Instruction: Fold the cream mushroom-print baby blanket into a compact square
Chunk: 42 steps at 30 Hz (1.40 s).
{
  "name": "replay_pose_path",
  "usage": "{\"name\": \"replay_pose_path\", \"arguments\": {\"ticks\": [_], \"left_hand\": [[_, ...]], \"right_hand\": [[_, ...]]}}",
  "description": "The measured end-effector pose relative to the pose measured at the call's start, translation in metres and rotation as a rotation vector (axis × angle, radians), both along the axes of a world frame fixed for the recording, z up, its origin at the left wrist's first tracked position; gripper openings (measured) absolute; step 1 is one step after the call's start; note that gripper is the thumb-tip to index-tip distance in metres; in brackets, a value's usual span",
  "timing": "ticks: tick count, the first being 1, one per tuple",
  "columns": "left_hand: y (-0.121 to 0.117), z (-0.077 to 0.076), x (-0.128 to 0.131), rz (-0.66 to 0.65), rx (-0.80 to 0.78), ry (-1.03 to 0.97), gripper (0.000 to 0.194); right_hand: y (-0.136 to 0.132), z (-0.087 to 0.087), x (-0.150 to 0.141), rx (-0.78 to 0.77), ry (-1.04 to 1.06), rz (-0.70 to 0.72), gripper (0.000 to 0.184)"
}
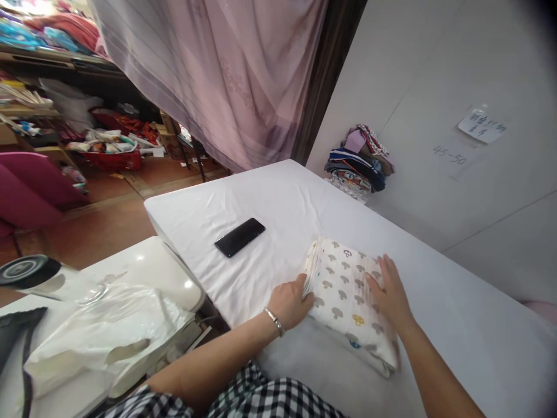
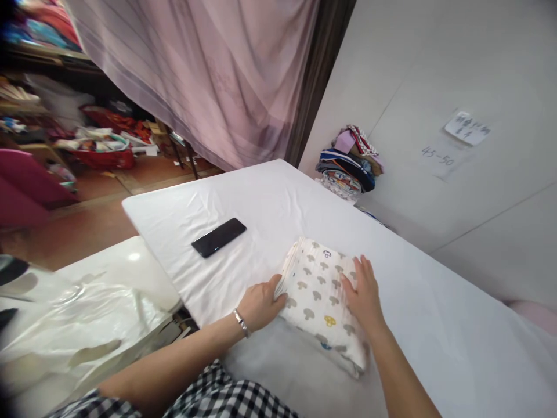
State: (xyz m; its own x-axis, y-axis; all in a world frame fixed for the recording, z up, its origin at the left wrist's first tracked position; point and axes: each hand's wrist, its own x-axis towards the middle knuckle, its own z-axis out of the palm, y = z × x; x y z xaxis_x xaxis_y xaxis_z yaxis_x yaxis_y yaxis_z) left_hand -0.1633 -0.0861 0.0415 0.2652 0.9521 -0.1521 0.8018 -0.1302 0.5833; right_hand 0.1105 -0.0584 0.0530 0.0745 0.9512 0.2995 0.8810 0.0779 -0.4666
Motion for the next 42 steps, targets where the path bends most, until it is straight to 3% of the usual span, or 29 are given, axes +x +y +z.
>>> {"name": "replay_pose_path", "arguments": {"ticks": [3,5,9,13,17,21,24,26,30,33,37,42], "left_hand": [[-0.002,-0.002,-0.001,0.017,0.002,-0.026,0.040],[-0.003,-0.003,-0.001,0.044,-0.015,-0.040,0.049],[-0.005,-0.005,-0.002,0.066,-0.029,-0.089,0.054],[-0.005,-0.005,-0.007,0.030,-0.046,-0.095,0.053],[0.004,0.001,-0.013,0.038,-0.010,-0.116,0.047],[0.016,0.005,-0.010,0.083,0.102,-0.210,0.036],[0.018,0.004,-0.003,0.091,0.159,-0.253,0.026],[0.017,0.002,0.001,0.099,0.179,-0.263,0.020],[0.016,-0.003,0.003,0.110,0.168,-0.286,0.015],[0.016,-0.006,0.002,0.121,0.126,-0.321,0.015],[0.016,-0.010,0.001,0.128,0.100,-0.405,0.016],[0.016,-0.013,0.001,0.129,0.088,-0.478,0.021]], "right_hand": [[0.023,0.006,-0.037,0.013,-0.038,0.171,0.059],[0.038,0.001,-0.050,-0.055,-0.068,0.208,0.058],[0.061,-0.025,-0.046,-0.267,-0.080,0.098,0.060],[0.068,-0.040,-0.030,-0.272,-0.059,0.092,0.060],[0.073,-0.035,-0.029,-0.180,0.000,0.078,0.052],[0.081,-0.022,-0.045,0.010,0.018,0.311,0.043],[0.091,-0.015,-0.059,0.014,-0.016,0.479,0.043],[0.098,-0.014,-0.065,-0.016,-0.044,0.516,0.045],[0.112,-0.013,-0.068,-0.128,-0.025,0.405,0.048],[0.117,-0.010,-0.066,-0.193,0.023,0.325,0.038],[0.120,-0.002,-0.066,-0.194,0.145,0.258,0.020],[0.129,-0.002,-0.071,-0.198,0.343,0.232,0.020]]}}
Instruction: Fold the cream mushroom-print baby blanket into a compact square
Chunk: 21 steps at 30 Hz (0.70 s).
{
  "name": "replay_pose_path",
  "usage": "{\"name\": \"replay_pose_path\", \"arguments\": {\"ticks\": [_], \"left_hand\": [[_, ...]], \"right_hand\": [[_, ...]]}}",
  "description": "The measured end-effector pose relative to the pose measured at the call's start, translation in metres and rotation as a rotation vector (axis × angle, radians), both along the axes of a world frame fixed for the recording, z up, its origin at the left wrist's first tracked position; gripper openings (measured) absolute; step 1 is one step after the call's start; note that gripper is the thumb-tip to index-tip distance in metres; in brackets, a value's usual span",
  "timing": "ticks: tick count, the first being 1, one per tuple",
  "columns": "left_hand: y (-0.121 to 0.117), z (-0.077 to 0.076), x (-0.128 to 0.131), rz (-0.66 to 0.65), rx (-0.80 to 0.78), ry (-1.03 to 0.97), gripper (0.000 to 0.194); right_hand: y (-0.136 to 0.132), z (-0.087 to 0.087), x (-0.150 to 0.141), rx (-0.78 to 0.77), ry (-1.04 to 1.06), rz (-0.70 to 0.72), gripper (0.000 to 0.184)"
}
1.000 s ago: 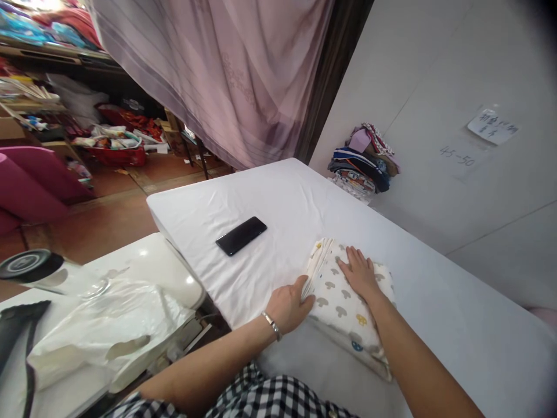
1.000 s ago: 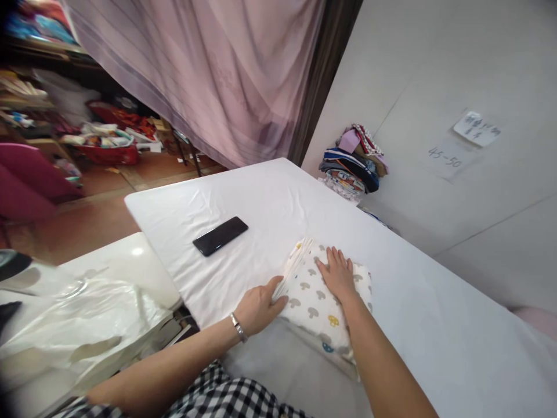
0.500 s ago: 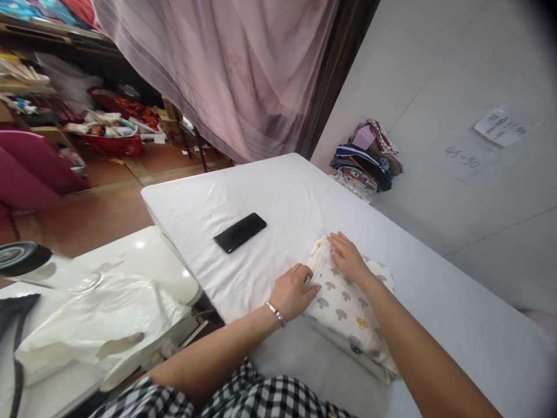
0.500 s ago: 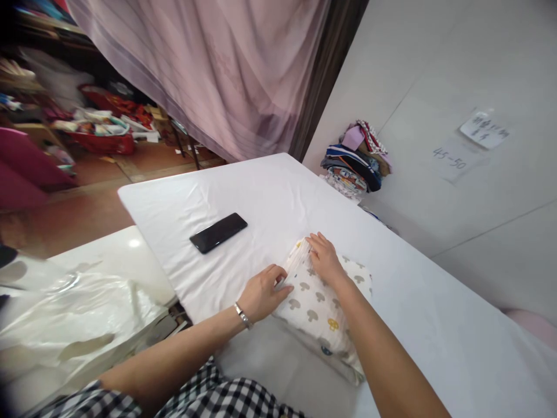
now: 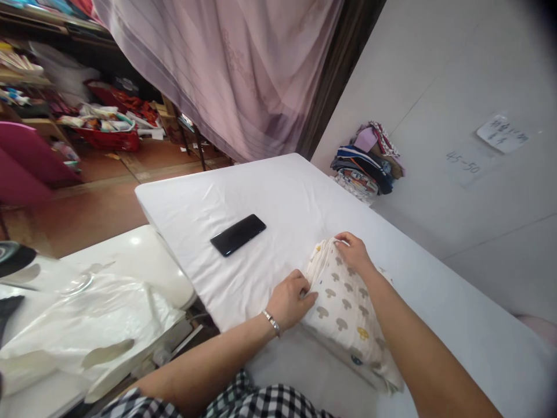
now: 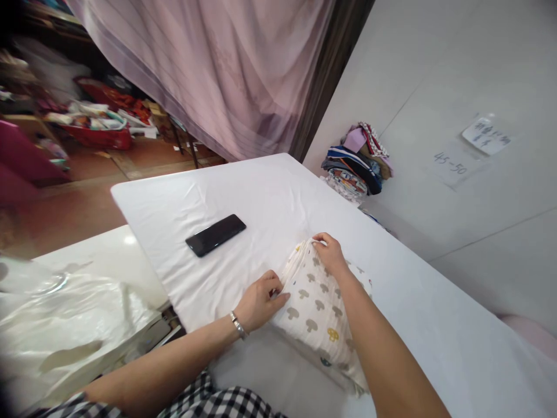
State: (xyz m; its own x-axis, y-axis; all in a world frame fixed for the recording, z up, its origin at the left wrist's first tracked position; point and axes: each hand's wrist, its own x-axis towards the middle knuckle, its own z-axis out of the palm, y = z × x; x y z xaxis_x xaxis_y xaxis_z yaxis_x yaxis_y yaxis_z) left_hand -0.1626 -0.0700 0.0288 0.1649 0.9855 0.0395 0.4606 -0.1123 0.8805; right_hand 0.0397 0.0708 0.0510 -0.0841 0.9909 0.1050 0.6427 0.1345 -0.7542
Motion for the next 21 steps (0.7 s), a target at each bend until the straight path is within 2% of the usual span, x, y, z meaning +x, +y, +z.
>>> {"name": "replay_pose_path", "arguments": {"ticks": [6,12,17,21], "left_hand": [[0.000,-0.001,-0.001,0.002,-0.046,0.009,0.024],[0.000,-0.003,-0.002,-0.010,-0.036,-0.043,0.025],[-0.001,-0.002,-0.001,-0.033,0.052,-0.172,0.008],[-0.002,-0.001,0.000,-0.025,0.067,-0.202,0.009]], "right_hand": [[0.011,-0.011,-0.004,-0.082,-0.015,0.054,0.020],[0.012,-0.004,-0.002,-0.085,-0.050,0.078,0.018],[0.008,-0.001,0.001,-0.065,0.113,0.085,0.021],[0.006,-0.005,-0.002,-0.086,0.178,0.048,0.023]]}}
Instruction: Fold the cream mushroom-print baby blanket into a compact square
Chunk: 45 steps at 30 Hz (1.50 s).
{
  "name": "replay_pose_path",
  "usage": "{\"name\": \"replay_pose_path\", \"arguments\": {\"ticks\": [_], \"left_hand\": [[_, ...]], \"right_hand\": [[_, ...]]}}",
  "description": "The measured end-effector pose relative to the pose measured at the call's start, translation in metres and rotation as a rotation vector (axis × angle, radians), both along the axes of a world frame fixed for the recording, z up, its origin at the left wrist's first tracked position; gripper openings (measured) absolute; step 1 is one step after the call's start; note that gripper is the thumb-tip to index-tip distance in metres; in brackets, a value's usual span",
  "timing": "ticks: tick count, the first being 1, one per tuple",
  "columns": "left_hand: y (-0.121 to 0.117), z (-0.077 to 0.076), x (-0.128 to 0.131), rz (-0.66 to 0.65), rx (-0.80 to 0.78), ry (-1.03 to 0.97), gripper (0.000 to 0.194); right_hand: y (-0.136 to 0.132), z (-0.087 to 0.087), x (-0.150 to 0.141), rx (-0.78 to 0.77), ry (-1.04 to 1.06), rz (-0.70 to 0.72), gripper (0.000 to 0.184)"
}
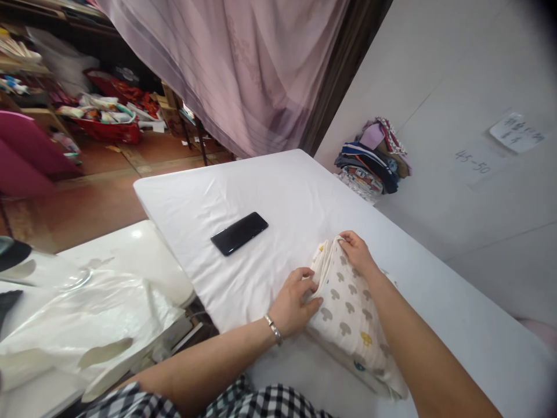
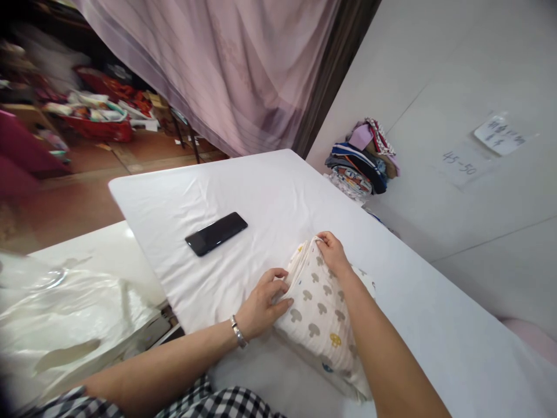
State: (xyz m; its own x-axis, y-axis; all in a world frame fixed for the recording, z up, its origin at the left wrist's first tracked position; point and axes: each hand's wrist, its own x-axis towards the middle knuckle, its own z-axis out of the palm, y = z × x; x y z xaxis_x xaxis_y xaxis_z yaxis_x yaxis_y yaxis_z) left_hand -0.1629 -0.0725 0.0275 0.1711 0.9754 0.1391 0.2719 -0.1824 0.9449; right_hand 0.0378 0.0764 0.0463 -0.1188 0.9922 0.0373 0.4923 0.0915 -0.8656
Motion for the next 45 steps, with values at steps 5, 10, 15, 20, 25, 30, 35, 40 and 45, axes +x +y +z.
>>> {"name": "replay_pose_path", "arguments": {"ticks": [5,10,15,20,25,30,35,40,45], "left_hand": [[0.001,-0.002,0.000,0.019,-0.028,0.024,0.016],[0.002,-0.003,-0.001,0.025,-0.010,0.056,0.019],[0.002,-0.003,-0.002,0.008,0.002,0.068,0.020],[0.002,-0.004,-0.002,-0.001,0.020,0.079,0.019],[0.002,-0.002,-0.003,-0.019,0.007,0.084,0.018],[0.001,-0.003,-0.004,-0.021,0.016,0.074,0.017],[0.002,-0.003,-0.004,-0.038,0.041,0.098,0.016],[0.003,-0.003,-0.004,-0.012,0.050,0.105,0.017],[0.006,-0.004,-0.005,0.023,0.059,0.072,0.020]], "right_hand": [[0.002,-0.012,-0.008,0.040,-0.145,0.037,0.019],[0.005,-0.014,-0.007,0.024,-0.197,0.079,0.019],[0.004,0.000,-0.003,-0.086,-0.253,0.121,0.033],[0.006,0.004,-0.005,-0.133,-0.226,0.143,0.028],[0.003,0.008,-0.006,-0.166,-0.110,0.132,0.017],[-0.008,0.026,0.006,-0.106,0.047,0.135,0.020],[-0.010,0.041,0.016,-0.195,0.056,0.108,0.032],[0.006,0.022,-0.005,-0.197,-0.049,0.090,0.033],[0.016,-0.001,-0.017,-0.147,-0.079,0.061,0.029]]}}
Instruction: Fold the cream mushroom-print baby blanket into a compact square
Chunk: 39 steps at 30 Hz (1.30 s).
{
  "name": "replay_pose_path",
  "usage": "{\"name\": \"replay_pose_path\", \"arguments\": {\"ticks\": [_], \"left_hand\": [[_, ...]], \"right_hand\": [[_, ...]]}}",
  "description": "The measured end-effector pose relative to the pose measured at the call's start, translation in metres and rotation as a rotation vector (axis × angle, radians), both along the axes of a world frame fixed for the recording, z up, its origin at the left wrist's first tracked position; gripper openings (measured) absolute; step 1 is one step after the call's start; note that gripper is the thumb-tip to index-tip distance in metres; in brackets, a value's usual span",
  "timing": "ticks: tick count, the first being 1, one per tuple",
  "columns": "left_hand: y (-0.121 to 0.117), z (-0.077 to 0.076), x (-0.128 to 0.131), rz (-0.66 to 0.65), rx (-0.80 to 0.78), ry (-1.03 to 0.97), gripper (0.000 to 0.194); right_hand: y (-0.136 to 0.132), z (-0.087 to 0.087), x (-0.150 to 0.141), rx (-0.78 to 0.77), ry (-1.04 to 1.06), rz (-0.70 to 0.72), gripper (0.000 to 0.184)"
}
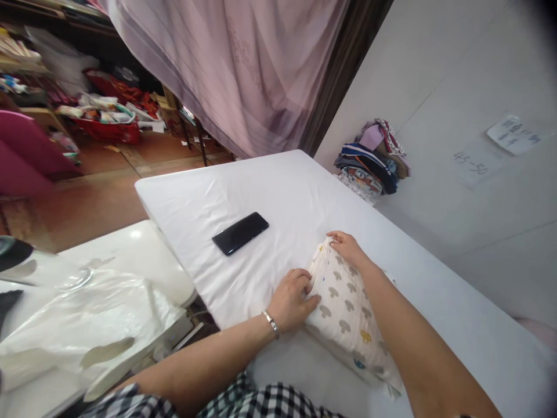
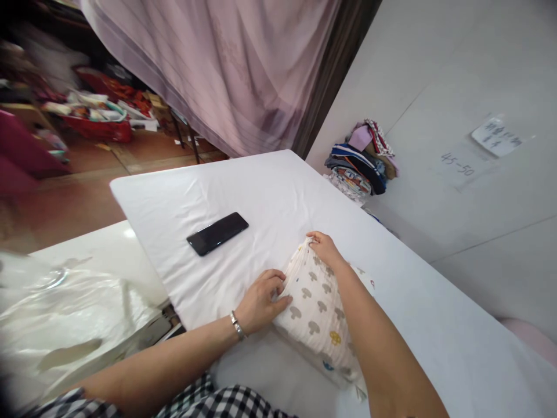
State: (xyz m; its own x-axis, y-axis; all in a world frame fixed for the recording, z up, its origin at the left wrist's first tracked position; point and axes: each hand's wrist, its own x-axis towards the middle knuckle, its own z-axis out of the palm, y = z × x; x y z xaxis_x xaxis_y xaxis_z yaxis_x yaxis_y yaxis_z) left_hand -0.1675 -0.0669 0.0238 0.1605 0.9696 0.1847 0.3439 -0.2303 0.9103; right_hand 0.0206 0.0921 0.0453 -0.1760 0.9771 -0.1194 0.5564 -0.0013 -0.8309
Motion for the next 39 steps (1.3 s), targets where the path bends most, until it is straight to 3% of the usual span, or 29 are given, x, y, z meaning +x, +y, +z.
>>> {"name": "replay_pose_path", "arguments": {"ticks": [6,14,21,25,30,31,36,39], "left_hand": [[0.002,0.001,0.001,-0.004,0.030,0.064,0.017],[0.004,0.005,-0.002,0.000,-0.123,0.074,0.013],[0.035,0.021,0.004,-0.015,-0.116,0.129,0.025],[0.046,0.016,0.016,-0.004,-0.140,0.174,0.017],[0.039,0.012,0.022,0.065,0.018,0.200,0.013],[0.037,0.013,0.022,0.065,0.048,0.213,0.013],[0.036,0.013,0.022,0.023,0.108,0.245,0.011],[0.036,0.013,0.022,-0.020,0.121,0.207,0.005]], "right_hand": [[-0.005,0.000,0.011,0.005,0.048,-0.007,0.036],[-0.010,0.001,0.011,-0.006,0.143,-0.017,0.038],[-0.015,0.002,0.011,0.010,0.131,0.001,0.042],[-0.018,0.007,0.009,0.118,-0.012,-0.018,0.038],[-0.045,0.022,0.004,0.438,-0.214,-0.165,0.025],[-0.054,0.024,0.003,0.417,-0.236,-0.175,0.023],[-0.089,0.023,-0.009,0.017,-0.279,-0.067,0.042],[-0.094,0.020,-0.014,-0.093,-0.297,-0.047,0.036]]}}
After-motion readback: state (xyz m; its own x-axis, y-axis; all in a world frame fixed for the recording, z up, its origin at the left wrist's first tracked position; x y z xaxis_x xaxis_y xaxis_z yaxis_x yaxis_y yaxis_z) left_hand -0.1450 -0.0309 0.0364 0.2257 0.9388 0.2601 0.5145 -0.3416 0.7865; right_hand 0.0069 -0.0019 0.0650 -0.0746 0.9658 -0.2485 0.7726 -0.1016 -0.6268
